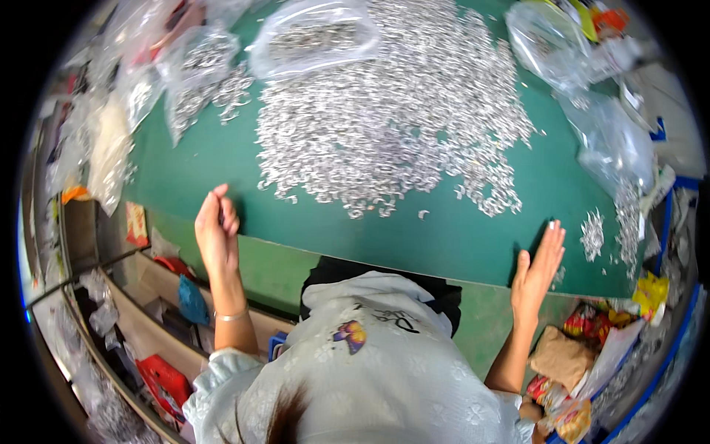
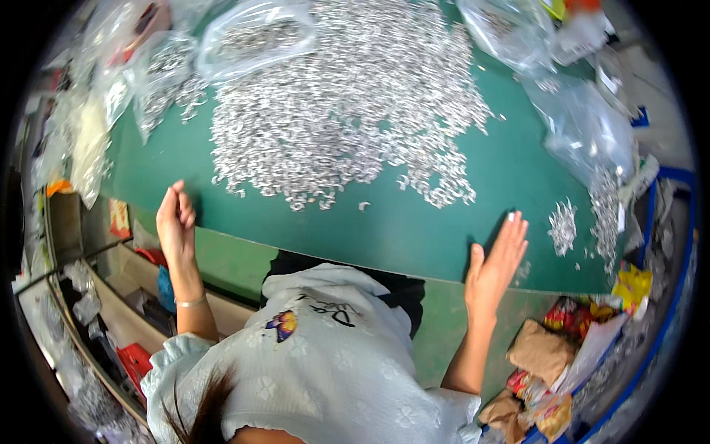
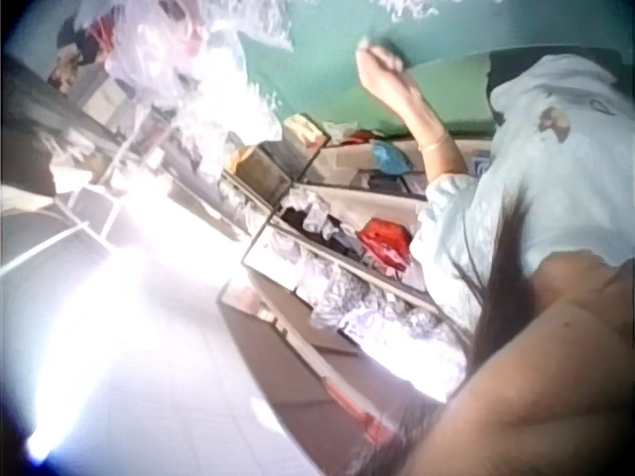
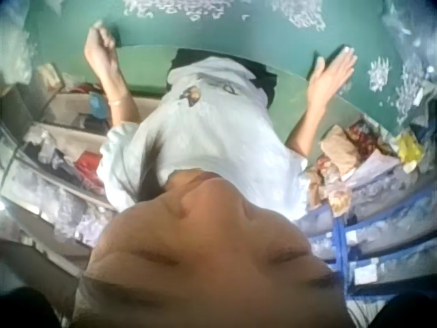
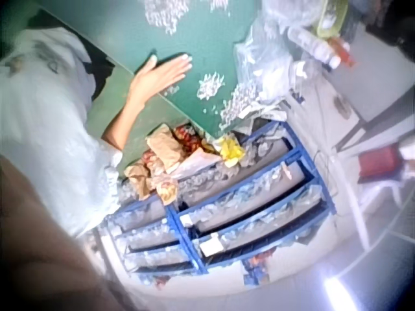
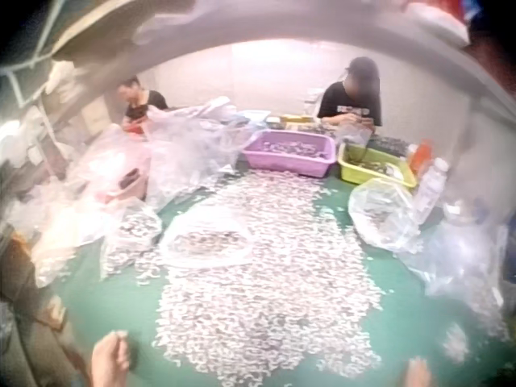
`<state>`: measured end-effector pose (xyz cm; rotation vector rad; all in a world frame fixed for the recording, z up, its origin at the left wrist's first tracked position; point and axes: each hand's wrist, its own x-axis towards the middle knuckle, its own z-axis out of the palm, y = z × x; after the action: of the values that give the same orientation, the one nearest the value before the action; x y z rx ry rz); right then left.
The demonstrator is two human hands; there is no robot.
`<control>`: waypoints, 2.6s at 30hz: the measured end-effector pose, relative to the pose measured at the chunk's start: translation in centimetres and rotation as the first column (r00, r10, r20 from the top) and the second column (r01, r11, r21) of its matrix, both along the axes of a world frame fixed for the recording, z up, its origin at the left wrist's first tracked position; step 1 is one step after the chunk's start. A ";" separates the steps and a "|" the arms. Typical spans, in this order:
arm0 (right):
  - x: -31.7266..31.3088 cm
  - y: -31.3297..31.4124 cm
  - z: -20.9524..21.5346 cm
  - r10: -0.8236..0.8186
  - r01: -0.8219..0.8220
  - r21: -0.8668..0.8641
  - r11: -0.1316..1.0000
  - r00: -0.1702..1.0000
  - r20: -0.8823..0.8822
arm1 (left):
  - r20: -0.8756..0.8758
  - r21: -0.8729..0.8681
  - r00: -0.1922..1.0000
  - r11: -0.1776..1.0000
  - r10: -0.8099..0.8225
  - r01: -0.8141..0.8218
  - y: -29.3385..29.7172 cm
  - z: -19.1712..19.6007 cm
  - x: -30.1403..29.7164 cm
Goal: The person sorts small crescent-shaped metal parts by hand on a green workbench, separating them from a large pile and grouping them on the surface.
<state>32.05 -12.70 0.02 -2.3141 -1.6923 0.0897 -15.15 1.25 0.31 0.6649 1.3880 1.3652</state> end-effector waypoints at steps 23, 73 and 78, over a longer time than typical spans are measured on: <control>-6.5 1.9 1.6 0.461 -0.502 -0.155 0.851 0.855 -0.240 | -0.949 0.212 0.289 0.938 0.131 0.274 3.9 -2.2 1.9; -6.1 0.9 1.8 0.428 -0.451 -0.014 0.892 0.855 -0.293 | -0.937 0.011 0.047 0.104 -0.346 0.994 -4.4 0.2 18.5; -7.2 3.8 1.8 0.490 -0.490 0.085 0.867 0.811 -0.320 | -0.941 0.000 0.018 0.051 -0.337 0.999 -5.0 -0.3 19.3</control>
<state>24.84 -8.93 1.87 -1.6735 -2.0451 0.5510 4.19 -3.73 0.01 2.5030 0.4749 0.4305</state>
